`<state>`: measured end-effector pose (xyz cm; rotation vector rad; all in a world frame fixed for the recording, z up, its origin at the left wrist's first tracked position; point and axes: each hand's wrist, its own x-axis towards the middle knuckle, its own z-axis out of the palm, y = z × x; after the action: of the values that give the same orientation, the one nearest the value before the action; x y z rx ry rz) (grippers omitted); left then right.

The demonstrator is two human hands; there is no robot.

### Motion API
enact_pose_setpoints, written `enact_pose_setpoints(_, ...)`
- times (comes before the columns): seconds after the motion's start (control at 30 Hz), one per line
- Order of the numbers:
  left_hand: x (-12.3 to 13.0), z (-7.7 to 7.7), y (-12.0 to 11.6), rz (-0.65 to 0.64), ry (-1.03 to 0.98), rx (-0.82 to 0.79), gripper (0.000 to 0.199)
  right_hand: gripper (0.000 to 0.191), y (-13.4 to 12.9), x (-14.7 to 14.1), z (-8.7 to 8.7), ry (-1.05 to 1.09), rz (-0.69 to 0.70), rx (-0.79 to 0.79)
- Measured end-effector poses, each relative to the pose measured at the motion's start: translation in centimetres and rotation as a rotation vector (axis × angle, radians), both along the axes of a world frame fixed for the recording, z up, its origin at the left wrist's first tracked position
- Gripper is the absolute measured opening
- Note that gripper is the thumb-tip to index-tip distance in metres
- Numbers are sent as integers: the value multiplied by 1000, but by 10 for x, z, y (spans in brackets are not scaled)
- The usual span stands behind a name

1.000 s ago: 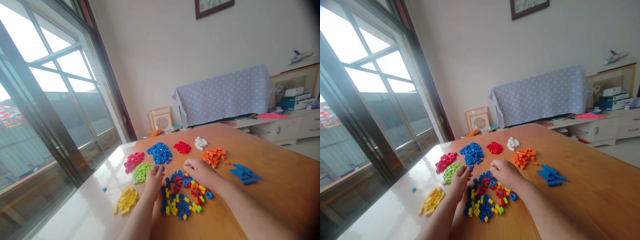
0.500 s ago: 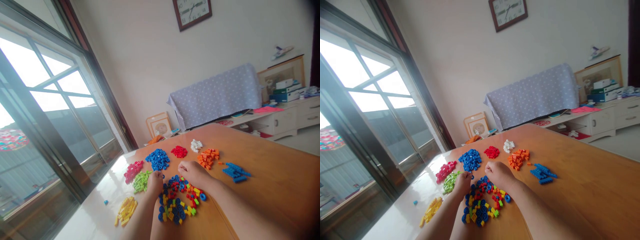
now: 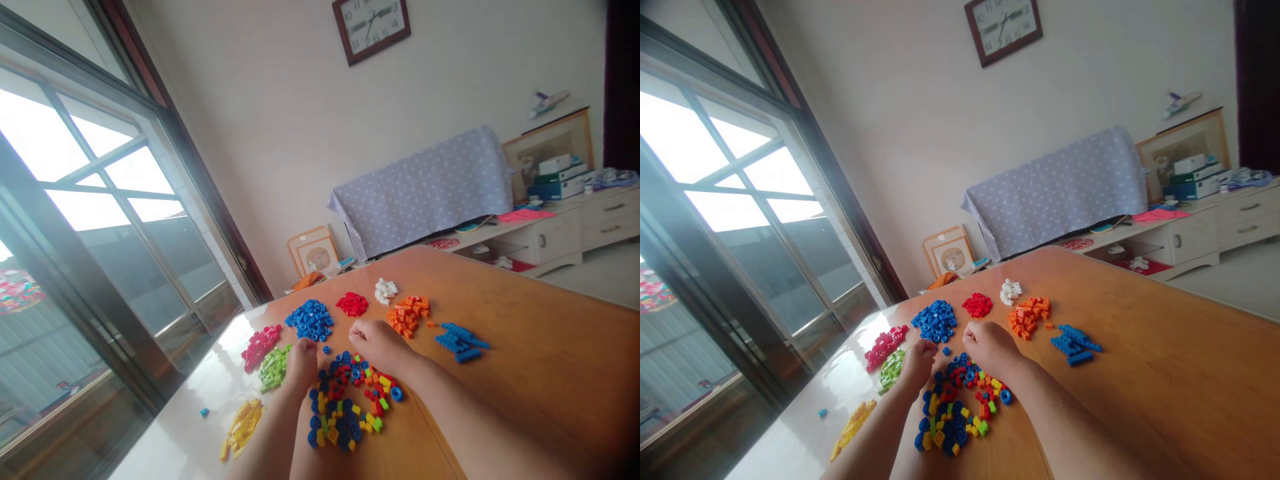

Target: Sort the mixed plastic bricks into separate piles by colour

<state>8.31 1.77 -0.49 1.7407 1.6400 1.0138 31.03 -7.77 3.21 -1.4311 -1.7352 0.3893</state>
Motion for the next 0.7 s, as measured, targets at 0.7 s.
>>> enact_pose_setpoints(0.7, -8, 4, 22, 137, 70, 39, 16, 26, 2, 0, 1, 6, -20, -14)
